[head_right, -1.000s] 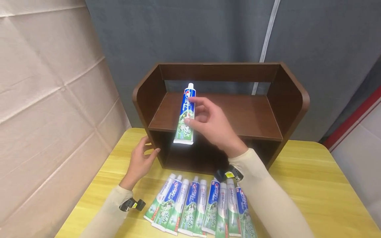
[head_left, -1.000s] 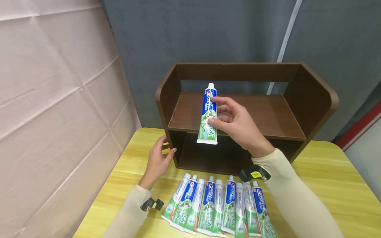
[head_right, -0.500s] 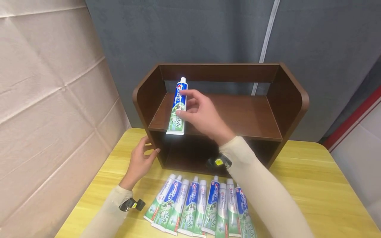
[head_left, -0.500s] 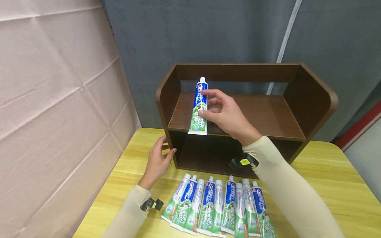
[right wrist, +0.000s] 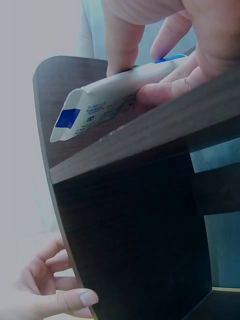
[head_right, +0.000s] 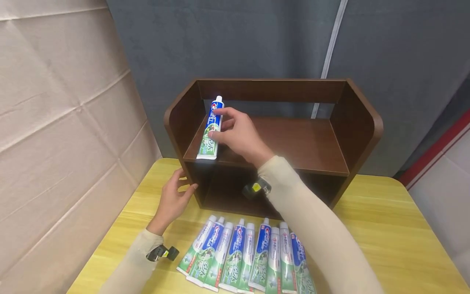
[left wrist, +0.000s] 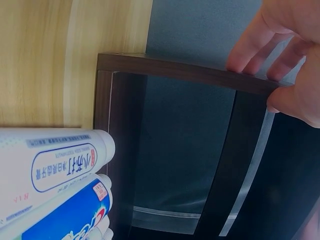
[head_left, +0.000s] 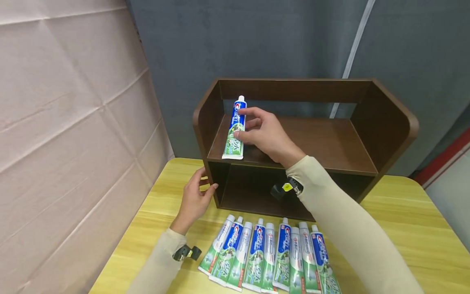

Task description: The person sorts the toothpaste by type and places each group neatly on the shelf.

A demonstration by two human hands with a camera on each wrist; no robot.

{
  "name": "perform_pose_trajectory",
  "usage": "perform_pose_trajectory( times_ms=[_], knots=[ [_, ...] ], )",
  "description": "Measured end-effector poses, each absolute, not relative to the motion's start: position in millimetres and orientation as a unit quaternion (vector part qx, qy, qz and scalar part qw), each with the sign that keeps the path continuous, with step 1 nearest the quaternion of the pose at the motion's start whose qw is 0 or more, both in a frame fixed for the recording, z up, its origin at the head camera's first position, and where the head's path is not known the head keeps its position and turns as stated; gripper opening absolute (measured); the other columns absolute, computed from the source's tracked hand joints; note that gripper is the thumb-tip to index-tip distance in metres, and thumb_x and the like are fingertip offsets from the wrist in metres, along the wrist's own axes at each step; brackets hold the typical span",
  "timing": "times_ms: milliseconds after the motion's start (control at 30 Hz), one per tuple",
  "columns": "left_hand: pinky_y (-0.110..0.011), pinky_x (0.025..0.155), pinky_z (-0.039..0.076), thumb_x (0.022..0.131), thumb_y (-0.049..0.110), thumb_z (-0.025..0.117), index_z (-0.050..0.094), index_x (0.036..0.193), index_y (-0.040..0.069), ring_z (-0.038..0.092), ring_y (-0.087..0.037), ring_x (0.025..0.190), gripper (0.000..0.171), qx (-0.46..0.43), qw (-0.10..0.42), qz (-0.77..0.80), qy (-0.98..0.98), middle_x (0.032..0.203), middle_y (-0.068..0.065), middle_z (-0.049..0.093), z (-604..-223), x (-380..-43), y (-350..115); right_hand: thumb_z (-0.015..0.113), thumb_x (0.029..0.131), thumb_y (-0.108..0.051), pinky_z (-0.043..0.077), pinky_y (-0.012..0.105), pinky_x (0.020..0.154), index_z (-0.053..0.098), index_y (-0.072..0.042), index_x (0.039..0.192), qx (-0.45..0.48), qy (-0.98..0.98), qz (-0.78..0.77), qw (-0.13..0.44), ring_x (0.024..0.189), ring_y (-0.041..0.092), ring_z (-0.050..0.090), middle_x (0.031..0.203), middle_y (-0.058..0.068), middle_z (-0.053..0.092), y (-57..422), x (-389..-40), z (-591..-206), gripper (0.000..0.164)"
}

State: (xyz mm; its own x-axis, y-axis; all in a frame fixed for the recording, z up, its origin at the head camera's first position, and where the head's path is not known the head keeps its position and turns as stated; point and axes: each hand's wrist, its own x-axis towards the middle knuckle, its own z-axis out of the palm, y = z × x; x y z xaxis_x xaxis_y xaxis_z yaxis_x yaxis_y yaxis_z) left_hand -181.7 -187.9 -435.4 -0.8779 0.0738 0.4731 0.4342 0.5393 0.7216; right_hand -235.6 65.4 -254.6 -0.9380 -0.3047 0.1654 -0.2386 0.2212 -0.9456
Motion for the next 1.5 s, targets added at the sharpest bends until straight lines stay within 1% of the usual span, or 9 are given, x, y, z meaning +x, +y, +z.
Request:
perform_pose_trajectory(
  times_ms=[267,467,700,867,1100,1367,1500],
  knots=[
    [-0.046,0.079,0.068,0.097,0.008,0.077,0.054,0.148,0.014,0.074,-0.036,0.110,0.056,-0.149,0.197,-0.457,-0.854,0.132,-0.014,0.066,-434,-180,-187,0.083,0.092,-0.015,0.066,0.038,0.092,0.058,-0.022,0.149,-0.168,0.792,-0.586,0.032,0.102,0.029,0.070,0.118,0.014,0.066,57,-242,-254,0.063],
    [-0.045,0.079,0.068,0.096,0.007,0.078,0.054,0.148,0.015,0.074,-0.036,0.110,0.057,-0.146,0.203,-0.454,-0.855,0.132,-0.014,0.066,-435,-181,-187,0.084,0.092,-0.017,0.066,0.035,0.084,0.057,-0.020,0.149,-0.164,0.804,-0.570,0.036,0.101,0.028,0.069,0.116,0.013,0.066,49,-246,-254,0.063],
    [-0.045,0.079,0.068,0.097,0.008,0.077,0.053,0.149,0.014,0.074,-0.036,0.110,0.057,-0.146,0.199,-0.456,-0.855,0.134,-0.014,0.066,-436,-182,-186,0.084,0.092,-0.025,0.064,0.033,0.078,0.059,-0.017,0.148,-0.140,0.834,-0.532,0.048,0.098,0.027,0.070,0.114,0.012,0.067,45,-249,-254,0.062],
    [-0.043,0.081,0.068,0.098,0.010,0.076,0.053,0.149,0.015,0.074,-0.034,0.112,0.055,-0.142,0.193,-0.455,-0.858,0.134,-0.013,0.066,-436,-183,-187,0.084,0.092,-0.027,0.062,0.031,0.077,0.060,-0.017,0.148,-0.129,0.845,-0.515,0.059,0.099,0.025,0.070,0.117,0.010,0.067,43,-251,-254,0.062],
    [-0.044,0.083,0.068,0.099,0.011,0.075,0.053,0.149,0.016,0.073,-0.035,0.114,0.055,-0.138,0.181,-0.456,-0.860,0.136,-0.013,0.065,-435,-181,-186,0.084,0.092,-0.030,0.064,0.033,0.078,0.061,-0.017,0.148,-0.128,0.861,-0.489,0.058,0.096,0.024,0.073,0.117,0.009,0.067,43,-250,-253,0.062],
    [-0.043,0.082,0.068,0.099,0.010,0.075,0.053,0.148,0.016,0.073,-0.035,0.113,0.054,-0.140,0.184,-0.459,-0.858,0.135,-0.012,0.065,-436,-181,-187,0.083,0.093,-0.030,0.059,0.031,0.071,0.064,-0.014,0.146,-0.148,0.885,-0.440,0.038,0.095,0.025,0.063,0.114,0.007,0.068,46,-251,-251,0.058],
    [-0.043,0.083,0.068,0.099,0.011,0.075,0.053,0.148,0.016,0.073,-0.035,0.114,0.054,-0.138,0.180,-0.460,-0.859,0.135,-0.012,0.065,-437,-182,-187,0.083,0.093,-0.029,0.058,0.032,0.073,0.065,-0.014,0.145,-0.148,0.880,-0.450,0.039,0.099,0.025,0.060,0.116,0.007,0.067,49,-251,-250,0.057]
  ],
)
